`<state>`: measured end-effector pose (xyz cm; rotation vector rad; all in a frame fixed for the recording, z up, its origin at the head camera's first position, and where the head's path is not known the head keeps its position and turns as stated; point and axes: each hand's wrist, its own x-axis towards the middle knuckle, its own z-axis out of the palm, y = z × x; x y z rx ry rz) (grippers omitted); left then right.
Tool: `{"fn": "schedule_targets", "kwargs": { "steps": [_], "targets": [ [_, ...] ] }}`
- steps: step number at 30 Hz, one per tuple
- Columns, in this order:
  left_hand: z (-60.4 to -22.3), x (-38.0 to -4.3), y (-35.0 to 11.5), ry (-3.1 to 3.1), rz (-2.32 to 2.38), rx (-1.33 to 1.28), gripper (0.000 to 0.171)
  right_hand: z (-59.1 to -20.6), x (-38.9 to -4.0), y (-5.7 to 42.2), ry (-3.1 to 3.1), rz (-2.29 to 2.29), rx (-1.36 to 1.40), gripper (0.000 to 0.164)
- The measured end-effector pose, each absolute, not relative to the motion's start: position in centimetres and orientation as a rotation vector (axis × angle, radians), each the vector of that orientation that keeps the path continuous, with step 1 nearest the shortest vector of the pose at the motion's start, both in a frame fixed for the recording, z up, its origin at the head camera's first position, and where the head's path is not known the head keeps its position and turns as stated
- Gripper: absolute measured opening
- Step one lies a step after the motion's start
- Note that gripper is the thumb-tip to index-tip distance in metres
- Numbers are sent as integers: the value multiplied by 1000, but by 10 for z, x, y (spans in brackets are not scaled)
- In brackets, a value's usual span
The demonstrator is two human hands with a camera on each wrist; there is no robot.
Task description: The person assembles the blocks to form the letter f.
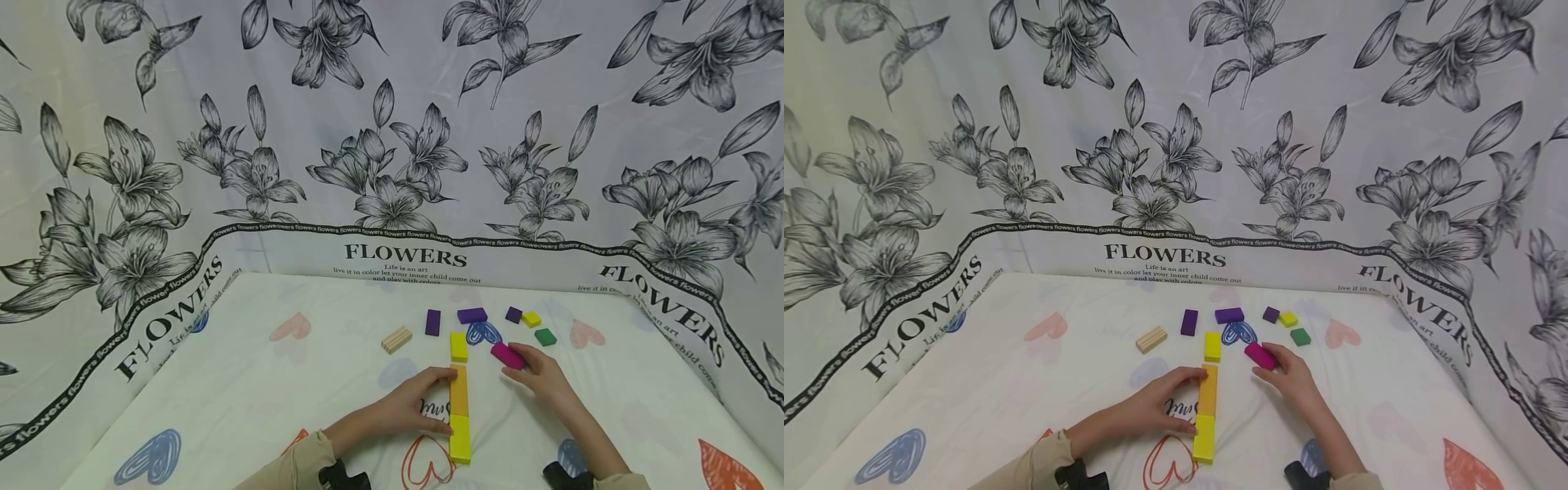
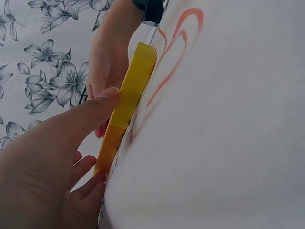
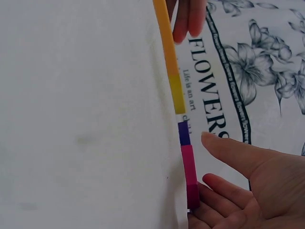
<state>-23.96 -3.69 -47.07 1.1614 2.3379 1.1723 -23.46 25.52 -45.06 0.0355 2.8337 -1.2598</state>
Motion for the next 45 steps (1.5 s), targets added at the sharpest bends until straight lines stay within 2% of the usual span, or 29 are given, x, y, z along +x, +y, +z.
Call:
{"fn": "schedule_targets", "kwargs": {
  "steps": [30, 45],
  "targets": [
    [-471, -241, -35, 2338, 1171, 1141, 85, -444, -242, 254, 2808, -1311, 45, 67],
    [-472, -242, -36, 2329, 1179, 1170, 86, -437, -251, 240, 2783, -1445, -72, 62]
  ]
}}
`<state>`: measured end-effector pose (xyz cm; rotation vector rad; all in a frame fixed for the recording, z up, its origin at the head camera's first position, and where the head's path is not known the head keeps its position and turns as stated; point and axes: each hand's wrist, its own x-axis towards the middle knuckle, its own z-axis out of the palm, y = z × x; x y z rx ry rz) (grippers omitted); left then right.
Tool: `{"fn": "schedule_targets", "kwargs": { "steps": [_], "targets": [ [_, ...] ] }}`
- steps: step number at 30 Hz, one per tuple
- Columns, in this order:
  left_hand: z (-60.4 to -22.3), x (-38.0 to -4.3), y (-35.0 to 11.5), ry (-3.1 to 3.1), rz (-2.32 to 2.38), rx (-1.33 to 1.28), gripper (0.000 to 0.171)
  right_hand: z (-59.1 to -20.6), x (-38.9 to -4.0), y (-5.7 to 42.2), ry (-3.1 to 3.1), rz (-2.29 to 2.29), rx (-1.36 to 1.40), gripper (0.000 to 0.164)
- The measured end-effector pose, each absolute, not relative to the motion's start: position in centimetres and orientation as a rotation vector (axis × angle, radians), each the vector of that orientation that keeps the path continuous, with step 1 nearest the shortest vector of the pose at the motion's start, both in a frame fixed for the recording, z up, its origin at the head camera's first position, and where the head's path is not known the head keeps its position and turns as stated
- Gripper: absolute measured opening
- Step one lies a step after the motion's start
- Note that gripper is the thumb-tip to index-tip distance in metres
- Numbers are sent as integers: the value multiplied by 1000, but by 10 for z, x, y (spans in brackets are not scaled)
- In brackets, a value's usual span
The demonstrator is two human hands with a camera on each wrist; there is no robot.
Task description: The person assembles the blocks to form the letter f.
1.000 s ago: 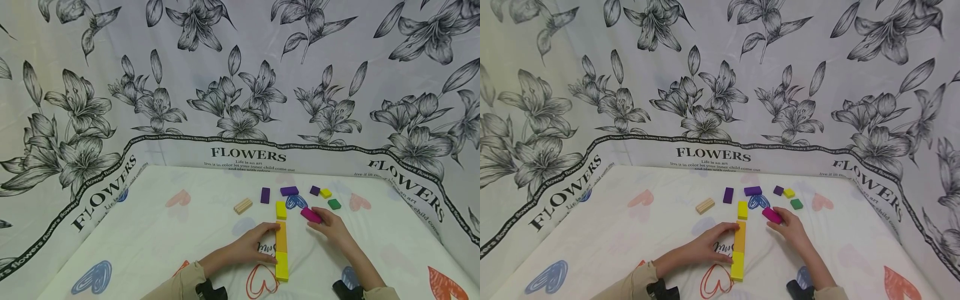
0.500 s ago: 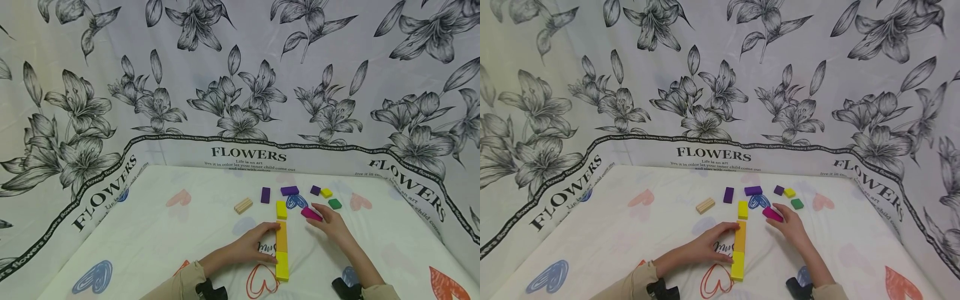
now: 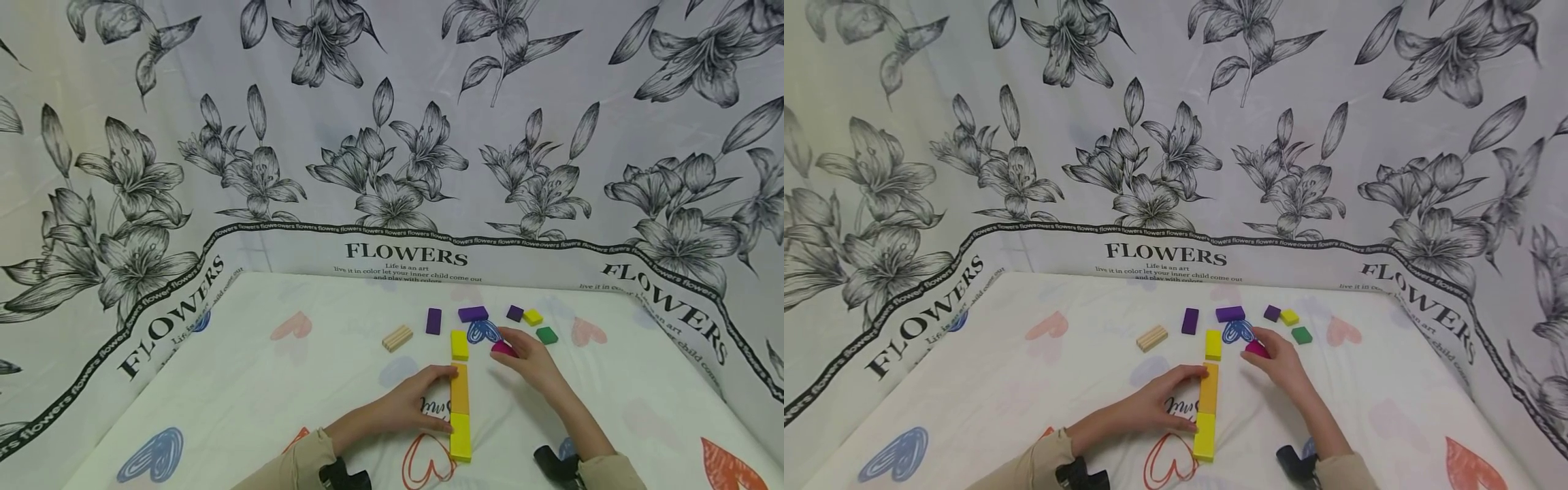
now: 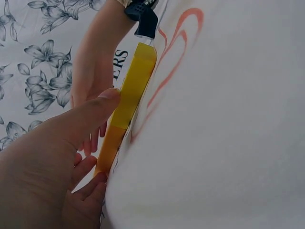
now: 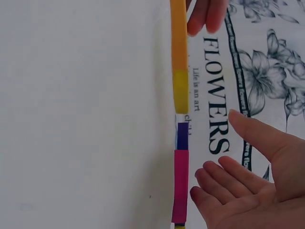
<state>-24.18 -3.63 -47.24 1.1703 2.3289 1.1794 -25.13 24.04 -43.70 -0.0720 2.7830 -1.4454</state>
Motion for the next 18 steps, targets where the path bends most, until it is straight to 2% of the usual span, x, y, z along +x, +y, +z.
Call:
{"fn": "schedule_targets", "kwargs": {
  "steps": [10, 18],
  "targets": [
    [-473, -241, -37, 2357, 1163, 1242, 85, -439, -266, 221, 2790, -1373, -115, 63],
    [-475, -242, -37, 2324, 1178, 1205, 84, -440, -271, 212, 2775, -1359, -116, 64]
  ]
}}
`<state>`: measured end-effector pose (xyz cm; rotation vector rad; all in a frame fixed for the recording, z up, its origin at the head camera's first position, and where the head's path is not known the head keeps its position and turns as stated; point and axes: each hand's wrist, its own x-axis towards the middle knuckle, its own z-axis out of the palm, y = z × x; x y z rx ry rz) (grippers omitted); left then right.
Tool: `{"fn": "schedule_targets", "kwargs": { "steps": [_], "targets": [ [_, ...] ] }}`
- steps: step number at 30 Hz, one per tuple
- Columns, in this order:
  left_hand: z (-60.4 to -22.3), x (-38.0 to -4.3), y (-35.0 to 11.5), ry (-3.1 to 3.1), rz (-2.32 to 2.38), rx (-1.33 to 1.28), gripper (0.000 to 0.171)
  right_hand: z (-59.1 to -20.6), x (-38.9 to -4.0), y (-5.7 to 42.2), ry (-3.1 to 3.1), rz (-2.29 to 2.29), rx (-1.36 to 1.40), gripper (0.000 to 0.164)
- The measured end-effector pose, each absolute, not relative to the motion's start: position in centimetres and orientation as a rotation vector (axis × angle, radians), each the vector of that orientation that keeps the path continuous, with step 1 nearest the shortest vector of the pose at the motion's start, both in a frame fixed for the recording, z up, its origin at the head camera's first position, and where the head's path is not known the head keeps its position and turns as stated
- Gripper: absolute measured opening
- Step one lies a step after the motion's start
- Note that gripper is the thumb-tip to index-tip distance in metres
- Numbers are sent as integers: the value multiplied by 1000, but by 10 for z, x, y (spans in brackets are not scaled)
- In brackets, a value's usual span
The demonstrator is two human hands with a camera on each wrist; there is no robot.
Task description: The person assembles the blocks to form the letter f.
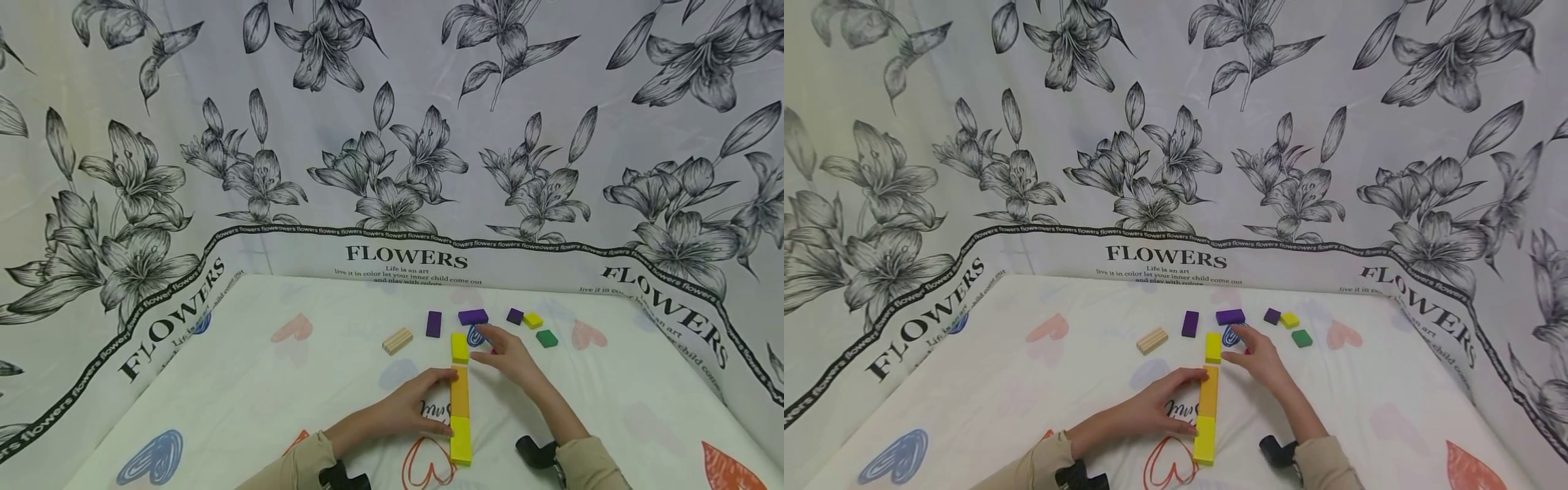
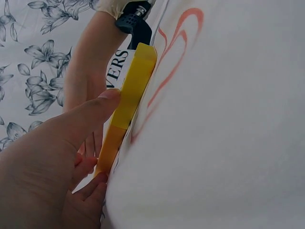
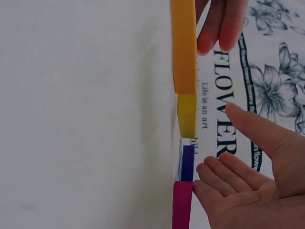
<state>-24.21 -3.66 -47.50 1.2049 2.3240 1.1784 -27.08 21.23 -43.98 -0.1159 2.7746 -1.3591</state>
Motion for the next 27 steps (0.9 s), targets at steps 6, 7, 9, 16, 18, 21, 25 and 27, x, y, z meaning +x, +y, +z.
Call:
{"fn": "schedule_targets", "kwargs": {
  "steps": [6, 7, 9, 16, 18, 21, 25, 27],
  "targets": [
    [-476, -243, -36, 2321, 1183, 1221, 84, -440, -271, 208, 2731, -1417, -110, 64],
    [-476, -243, -36, 2319, 1187, 1215, 84, -440, -271, 207, 2726, -1427, -118, 64],
    [-476, -243, -36, 2305, 1202, 1194, 83, -441, -271, 205, 2723, -1434, -142, 64],
    [-476, -242, -36, 2281, 1224, 1183, 83, -445, -273, 198, 2722, -1458, -180, 65],
    [-476, -242, -36, 2282, 1225, 1192, 83, -446, -274, 197, 2734, -1446, -186, 65],
    [-476, -242, -36, 2288, 1222, 1198, 82, -447, -277, 196, 2744, -1427, -200, 65],
    [-475, -242, -37, 2288, 1221, 1192, 83, -449, -279, 196, 2745, -1416, -217, 65],
    [-475, -241, -37, 2291, 1216, 1189, 83, -451, -280, 196, 2742, -1411, -203, 65]
  ]
}}
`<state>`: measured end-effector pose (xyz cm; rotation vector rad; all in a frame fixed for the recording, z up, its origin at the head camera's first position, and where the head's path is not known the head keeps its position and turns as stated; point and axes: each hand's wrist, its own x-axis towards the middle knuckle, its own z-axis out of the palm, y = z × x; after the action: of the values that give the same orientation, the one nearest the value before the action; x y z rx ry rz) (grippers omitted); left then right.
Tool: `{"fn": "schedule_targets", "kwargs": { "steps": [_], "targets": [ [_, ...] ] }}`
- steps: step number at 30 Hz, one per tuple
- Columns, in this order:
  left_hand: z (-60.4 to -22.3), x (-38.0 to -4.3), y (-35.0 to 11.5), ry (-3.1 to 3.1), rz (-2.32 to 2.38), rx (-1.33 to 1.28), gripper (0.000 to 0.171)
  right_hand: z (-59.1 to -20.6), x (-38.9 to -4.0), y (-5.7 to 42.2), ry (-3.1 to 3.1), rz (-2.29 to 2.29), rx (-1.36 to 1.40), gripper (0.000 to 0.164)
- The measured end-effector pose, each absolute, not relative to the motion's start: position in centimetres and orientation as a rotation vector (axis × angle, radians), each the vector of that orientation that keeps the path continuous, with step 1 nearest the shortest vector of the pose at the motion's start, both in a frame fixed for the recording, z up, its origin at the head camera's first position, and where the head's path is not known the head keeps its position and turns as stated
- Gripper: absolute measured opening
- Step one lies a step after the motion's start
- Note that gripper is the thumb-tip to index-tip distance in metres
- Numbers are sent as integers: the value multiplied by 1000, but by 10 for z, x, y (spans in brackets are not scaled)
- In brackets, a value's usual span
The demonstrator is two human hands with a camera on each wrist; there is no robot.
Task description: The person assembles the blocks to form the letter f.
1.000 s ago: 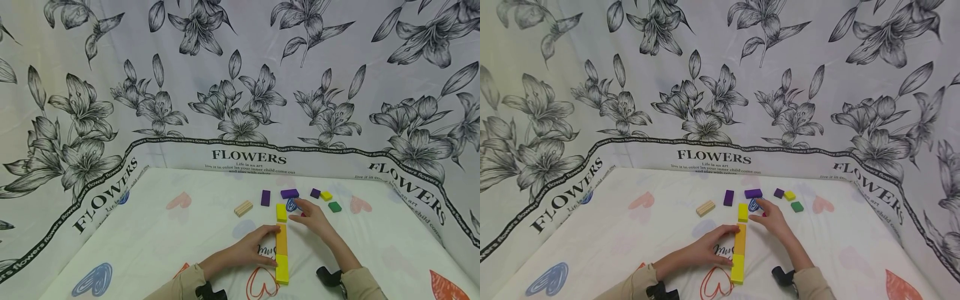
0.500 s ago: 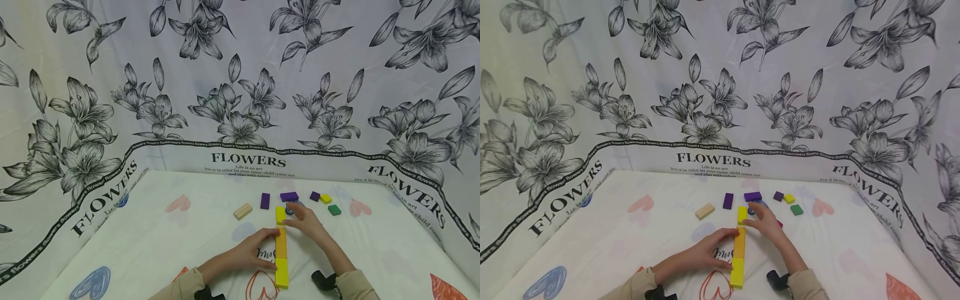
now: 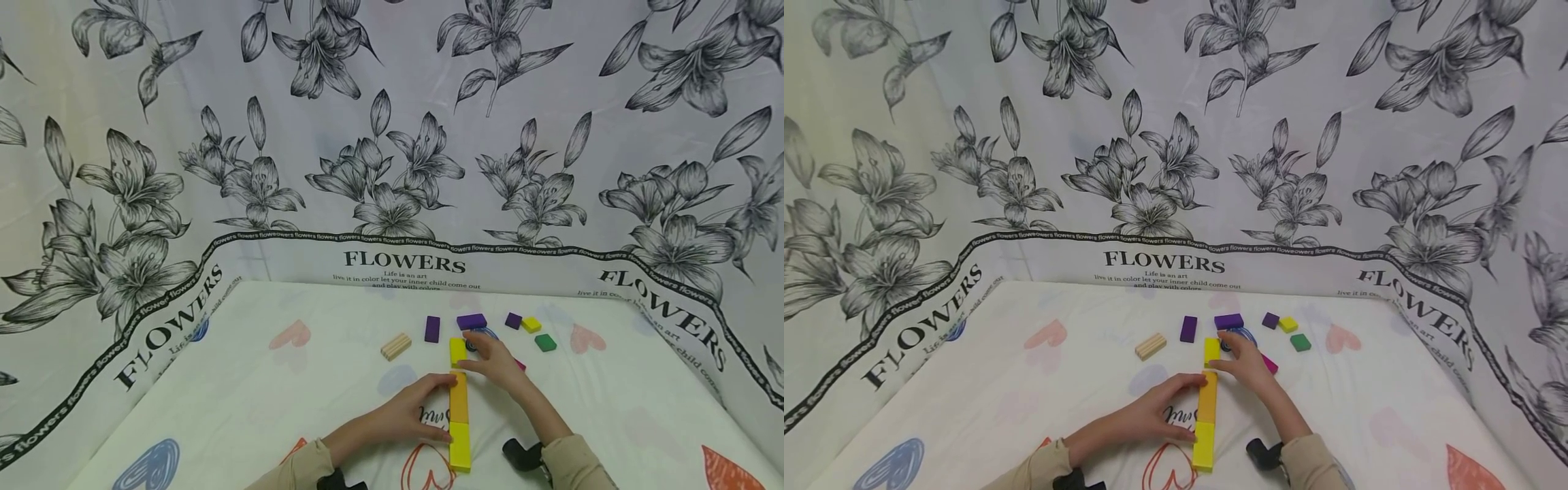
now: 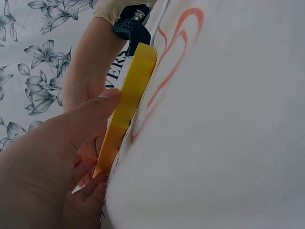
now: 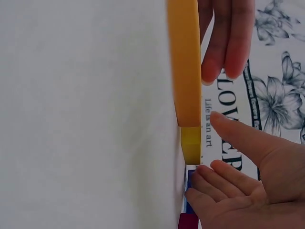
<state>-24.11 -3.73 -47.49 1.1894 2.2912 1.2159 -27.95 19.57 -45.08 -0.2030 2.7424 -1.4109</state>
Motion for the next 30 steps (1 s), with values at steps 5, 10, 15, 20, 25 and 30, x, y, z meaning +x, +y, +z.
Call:
{"fn": "schedule_targets", "kwargs": {
  "steps": [5, 10, 15, 20, 25, 30],
  "targets": [
    [-477, -239, -38, 2298, 1210, 1175, 82, -454, -278, 195, 2735, -1393, -168, 66],
    [-480, -239, -38, 2304, 1215, 1179, 83, -455, -277, 194, 2753, -1372, -181, 65],
    [-480, -240, -38, 2298, 1219, 1170, 83, -454, -277, 195, 2759, -1356, -194, 63],
    [-478, -240, -37, 2285, 1220, 1145, 82, -455, -280, 197, 2758, -1345, -192, 63],
    [-476, -242, -36, 2290, 1214, 1134, 81, -455, -283, 198, 2782, -1327, -194, 61],
    [-476, -242, -36, 2292, 1215, 1137, 81, -455, -284, 198, 2804, -1317, -181, 59]
  ]
}}
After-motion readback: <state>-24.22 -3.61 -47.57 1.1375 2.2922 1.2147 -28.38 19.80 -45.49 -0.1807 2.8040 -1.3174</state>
